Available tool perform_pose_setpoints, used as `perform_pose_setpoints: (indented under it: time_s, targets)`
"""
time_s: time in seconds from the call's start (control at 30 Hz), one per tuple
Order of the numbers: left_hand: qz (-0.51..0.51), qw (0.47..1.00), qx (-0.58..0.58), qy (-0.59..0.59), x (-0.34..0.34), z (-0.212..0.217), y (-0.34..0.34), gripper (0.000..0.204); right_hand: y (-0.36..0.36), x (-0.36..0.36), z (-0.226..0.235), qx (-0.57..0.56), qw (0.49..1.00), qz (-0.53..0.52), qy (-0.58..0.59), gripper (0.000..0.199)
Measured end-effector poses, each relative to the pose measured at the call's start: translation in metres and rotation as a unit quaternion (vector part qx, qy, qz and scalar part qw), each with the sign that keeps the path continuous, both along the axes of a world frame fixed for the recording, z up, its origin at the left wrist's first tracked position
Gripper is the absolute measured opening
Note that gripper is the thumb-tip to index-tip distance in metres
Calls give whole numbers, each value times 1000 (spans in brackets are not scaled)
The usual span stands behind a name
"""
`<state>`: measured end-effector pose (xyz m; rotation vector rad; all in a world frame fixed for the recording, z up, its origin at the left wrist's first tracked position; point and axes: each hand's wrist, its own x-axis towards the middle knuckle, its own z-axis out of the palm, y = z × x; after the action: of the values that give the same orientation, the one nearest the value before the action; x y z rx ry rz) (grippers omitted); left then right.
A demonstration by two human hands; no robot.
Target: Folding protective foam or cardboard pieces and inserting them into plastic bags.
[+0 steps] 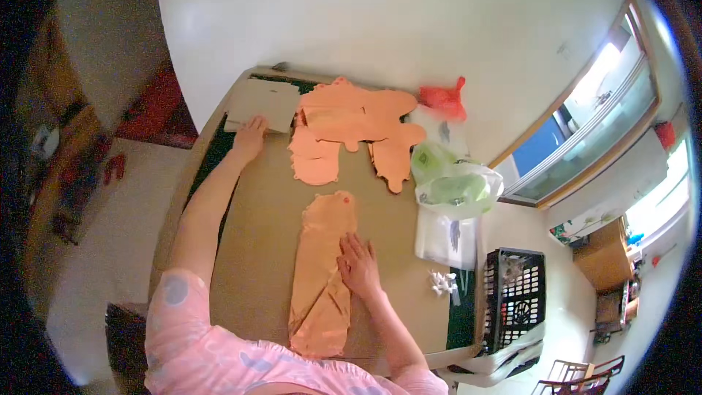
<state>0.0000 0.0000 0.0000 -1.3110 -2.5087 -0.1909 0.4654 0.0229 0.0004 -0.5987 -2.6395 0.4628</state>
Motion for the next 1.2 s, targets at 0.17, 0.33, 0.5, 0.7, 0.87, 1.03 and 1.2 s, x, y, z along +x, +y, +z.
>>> perform_pose_setpoints:
  time_s: [0.17,0.33,0.5,0.7,0.87,1.03,1.2]
  targets:
    - [-93,991,30,87,-33,-1,13,30,5,-5,7,0,1000,4,-6,48]
    - [-70,996,-53,32,-8,13,32,15,3,5,7,-16,1000,-10,-25,48]
    - [-63,994,33,82,-4,22,26,15,7,0,7,1,1000,-6,-18,48]
    - [-67,995,-11,-72,-2,37,17,14,2,4,4,14,1000,-1,2,47]
    - [-51,994,86,-44,25,69,-15,12,4,3,-5,8,1000,2,3,47]
    - [-152,954,252,59,114,130,-66,11,5,4,-3,13,999,-13,33,42]
    - [-245,931,269,-43,245,107,-139,15,11,11,-2,-50,974,-41,219,39]
